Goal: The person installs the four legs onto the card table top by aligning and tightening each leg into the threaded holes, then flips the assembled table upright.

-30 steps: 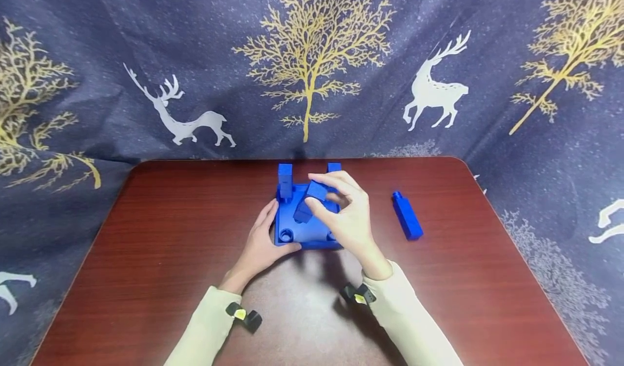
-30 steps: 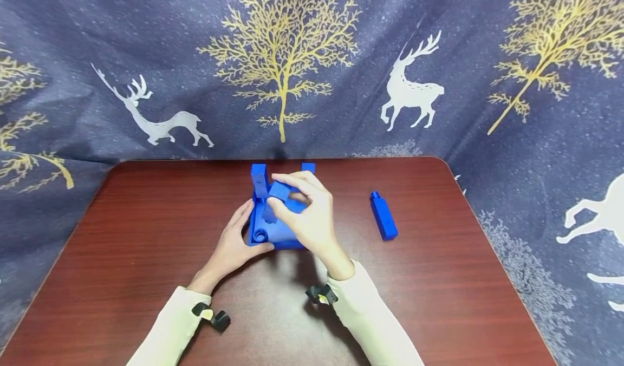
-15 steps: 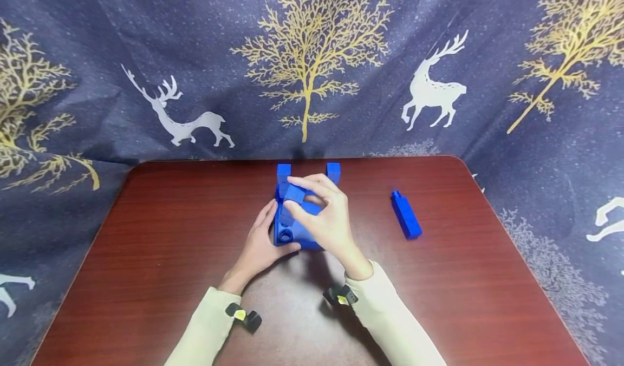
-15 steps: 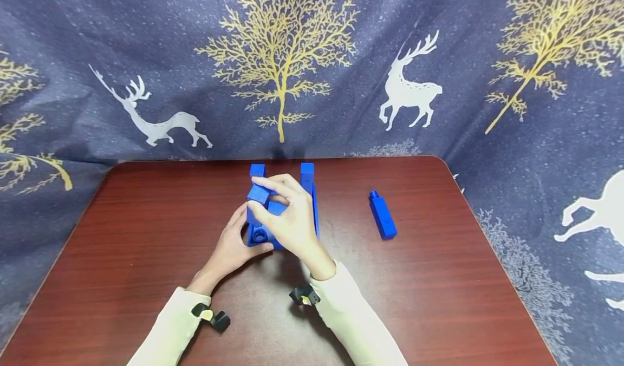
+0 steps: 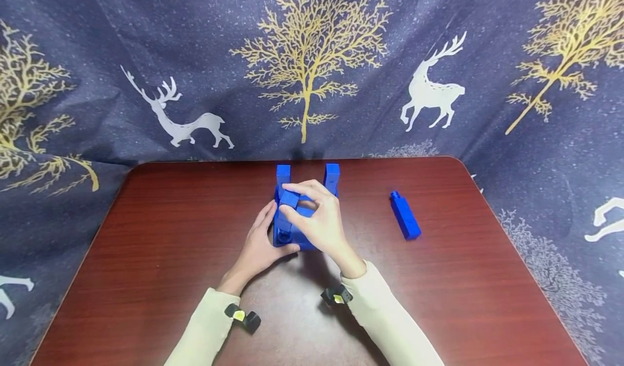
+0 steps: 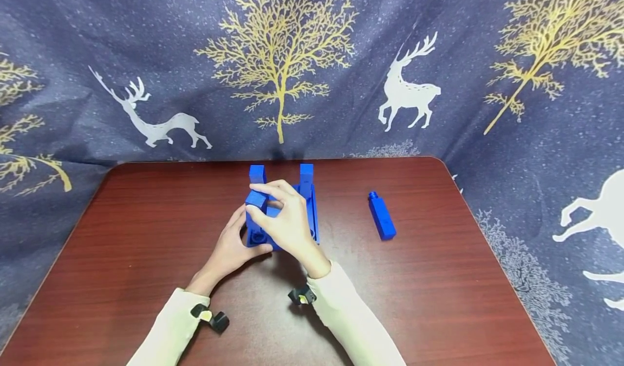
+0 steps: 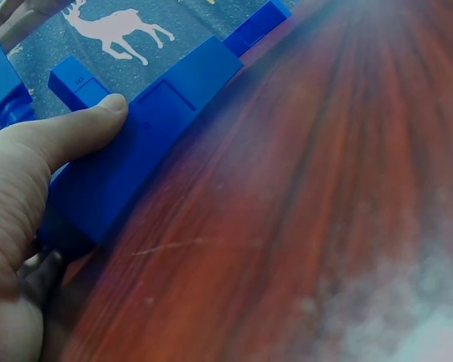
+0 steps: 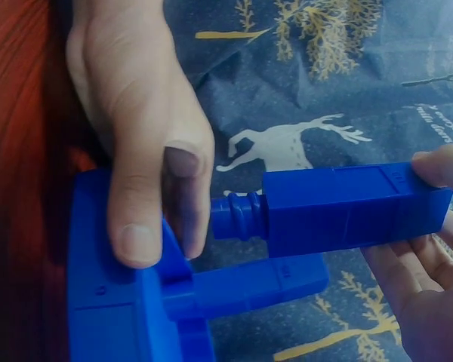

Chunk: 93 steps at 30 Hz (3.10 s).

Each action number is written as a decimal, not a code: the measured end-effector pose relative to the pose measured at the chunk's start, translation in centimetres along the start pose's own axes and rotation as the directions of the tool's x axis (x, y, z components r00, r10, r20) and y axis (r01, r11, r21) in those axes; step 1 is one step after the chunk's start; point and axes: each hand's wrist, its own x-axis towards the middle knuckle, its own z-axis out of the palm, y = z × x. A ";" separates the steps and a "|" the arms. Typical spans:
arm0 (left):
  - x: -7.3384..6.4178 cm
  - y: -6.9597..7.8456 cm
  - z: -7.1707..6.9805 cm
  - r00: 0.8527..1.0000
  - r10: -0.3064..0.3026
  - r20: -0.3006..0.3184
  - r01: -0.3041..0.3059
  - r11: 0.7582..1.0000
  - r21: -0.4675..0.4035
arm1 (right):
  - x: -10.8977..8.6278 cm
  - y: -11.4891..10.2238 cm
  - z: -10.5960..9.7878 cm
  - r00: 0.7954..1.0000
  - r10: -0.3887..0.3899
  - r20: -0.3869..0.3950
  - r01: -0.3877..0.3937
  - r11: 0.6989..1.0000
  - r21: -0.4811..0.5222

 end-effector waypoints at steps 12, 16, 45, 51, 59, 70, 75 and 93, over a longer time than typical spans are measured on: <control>0.1 -0.2 -0.2 1.000 0.016 0.012 -0.016 1.000 0.003 | -0.2 1.4 0.4 0.999 0.025 0.023 -0.025 0.999 -0.020; 0.1 -0.2 -0.3 1.000 0.020 0.011 -0.020 1.000 0.008 | -0.4 1.9 0.4 0.998 0.042 0.046 -0.040 0.999 -0.035; -0.1 -0.3 -0.2 1.000 0.031 0.003 -0.031 0.999 0.024 | -0.6 2.7 0.4 0.989 0.045 0.142 -0.029 0.993 -0.113; 0.0 -0.5 -0.3 0.999 0.052 0.006 -0.053 0.998 0.020 | -0.7 2.7 0.6 0.993 -0.009 0.119 0.031 0.983 -0.179; 0.0 -0.6 -0.4 0.998 0.055 0.005 -0.056 0.998 0.017 | -0.9 2.5 1.2 0.998 0.043 0.044 -0.030 0.966 -0.256; 0.1 -0.6 -0.2 0.998 0.064 0.002 -0.064 0.998 0.014 | -0.8 2.7 0.6 0.997 -0.028 0.077 0.049 0.955 -0.292; 0.0 -0.3 -0.3 0.999 0.041 0.008 -0.042 0.999 0.018 | -0.7 2.9 -0.1 0.990 -0.043 0.136 0.068 0.981 -0.183; 0.1 -0.3 -0.2 0.999 0.054 -0.002 -0.054 0.998 0.019 | -0.8 2.7 0.3 0.994 -0.057 0.091 0.080 0.960 -0.267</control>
